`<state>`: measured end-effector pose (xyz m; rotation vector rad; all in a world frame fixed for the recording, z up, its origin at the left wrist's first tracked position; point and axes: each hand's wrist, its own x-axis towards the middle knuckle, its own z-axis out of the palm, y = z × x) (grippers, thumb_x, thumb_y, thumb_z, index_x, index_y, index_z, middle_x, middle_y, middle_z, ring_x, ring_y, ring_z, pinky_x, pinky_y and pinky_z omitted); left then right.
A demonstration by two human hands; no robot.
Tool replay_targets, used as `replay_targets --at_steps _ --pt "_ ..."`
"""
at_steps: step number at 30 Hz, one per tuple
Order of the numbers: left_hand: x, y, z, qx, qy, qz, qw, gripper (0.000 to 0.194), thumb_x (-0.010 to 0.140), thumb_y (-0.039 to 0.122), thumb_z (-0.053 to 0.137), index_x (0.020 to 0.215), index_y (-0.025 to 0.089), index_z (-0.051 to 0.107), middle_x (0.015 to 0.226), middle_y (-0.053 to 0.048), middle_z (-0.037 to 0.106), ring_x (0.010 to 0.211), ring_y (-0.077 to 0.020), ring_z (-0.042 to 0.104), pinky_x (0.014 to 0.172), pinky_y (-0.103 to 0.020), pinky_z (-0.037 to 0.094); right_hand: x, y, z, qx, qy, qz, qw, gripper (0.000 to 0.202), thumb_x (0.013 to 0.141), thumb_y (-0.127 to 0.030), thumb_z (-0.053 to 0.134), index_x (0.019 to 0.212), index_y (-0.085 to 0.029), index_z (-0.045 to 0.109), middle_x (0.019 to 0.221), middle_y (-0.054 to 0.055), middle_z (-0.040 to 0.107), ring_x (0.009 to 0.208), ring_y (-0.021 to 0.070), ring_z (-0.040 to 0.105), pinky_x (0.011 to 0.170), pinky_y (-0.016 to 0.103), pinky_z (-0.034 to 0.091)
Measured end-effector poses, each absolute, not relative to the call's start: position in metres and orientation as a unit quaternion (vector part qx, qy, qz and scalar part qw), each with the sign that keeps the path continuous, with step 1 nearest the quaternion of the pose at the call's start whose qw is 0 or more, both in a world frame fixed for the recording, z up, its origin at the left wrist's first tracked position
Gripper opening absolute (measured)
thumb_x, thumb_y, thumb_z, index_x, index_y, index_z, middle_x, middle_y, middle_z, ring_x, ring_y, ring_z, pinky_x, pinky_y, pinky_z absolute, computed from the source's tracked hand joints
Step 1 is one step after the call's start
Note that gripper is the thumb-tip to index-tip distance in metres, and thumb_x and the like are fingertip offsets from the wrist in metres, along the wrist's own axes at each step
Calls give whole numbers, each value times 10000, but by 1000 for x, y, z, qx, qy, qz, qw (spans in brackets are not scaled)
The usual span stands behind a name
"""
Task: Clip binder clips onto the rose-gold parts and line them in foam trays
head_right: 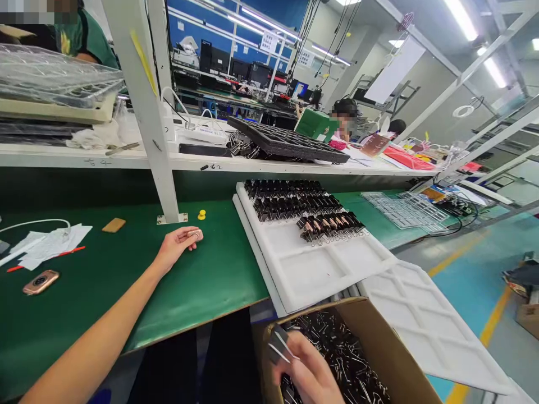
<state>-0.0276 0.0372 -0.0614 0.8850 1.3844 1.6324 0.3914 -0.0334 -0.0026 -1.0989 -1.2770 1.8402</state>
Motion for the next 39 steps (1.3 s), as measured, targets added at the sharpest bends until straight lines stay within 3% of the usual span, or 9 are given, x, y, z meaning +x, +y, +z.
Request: replay_targets --at_steps 2,4,8,12,16,21,25,32,39 --pt "-29 36 -62 343 537 658 401 532 688 466 889 1082 143 736 873 -92 764 626 -165 634 597 -296 482 337 -28 -1 -364 -465 738 327 643 663 -574 866 1187 -232 717 866 62 688 704 194 635 702 347 521" --pt "-30 35 -62 336 527 669 402 508 672 437 905 1050 141 737 872 -97 766 623 -163 635 598 -295 484 286 -13 -7 -334 -434 768 331 720 598 -481 940 1223 -204 713 934 70 716 780 187 659 780 330 537" --pt "-33 35 -62 335 511 680 406 463 686 400 901 1034 134 752 920 -116 772 622 -147 618 620 -293 491 208 32 -30 -306 -350 807 364 506 675 -444 910 1055 -146 758 968 88 743 884 174 690 858 292 553" --pt "-34 35 -60 332 500 687 410 463 696 401 894 1050 133 761 951 -124 771 645 -158 624 616 -293 492 165 75 -53 -287 -347 809 379 440 744 -524 835 896 -122 740 787 62 709 711 154 673 661 265 545" --pt "-34 34 -57 319 502 684 422 461 692 411 898 1042 138 774 945 -118 771 642 -153 622 609 -287 485 148 100 -65 -254 -404 801 361 454 792 -578 752 768 -129 688 588 3 591 459 101 500 427 246 353" --pt "-33 34 -54 297 500 687 436 469 663 405 919 1028 145 782 914 -104 768 637 -148 620 612 -285 483 140 118 -65 -238 -409 808 350 426 808 -575 709 734 -164 624 482 -72 441 366 58 315 378 224 177" --pt "-33 34 -53 282 497 691 442 461 679 392 915 1049 153 782 908 -92 764 641 -137 619 605 -269 471 140 129 -67 -217 -449 801 331 416 804 -536 723 911 -135 692 530 -47 536 383 84 408 367 232 256" --pt "-34 34 -53 262 484 705 447 457 674 374 916 1043 143 778 901 -89 757 641 -142 616 606 -279 480 144 131 -75 -205 -497 774 333 428 824 -500 746 1025 -121 731 680 30 685 489 121 566 457 260 407" --pt "-36 34 -53 259 491 698 453 496 651 384 925 1051 135 768 886 -90 762 637 -145 622 622 -291 491 144 130 -76 -208 -549 729 351 542 834 -461 760 1266 -174 603 750 -1 698 603 152 639 578 299 500"
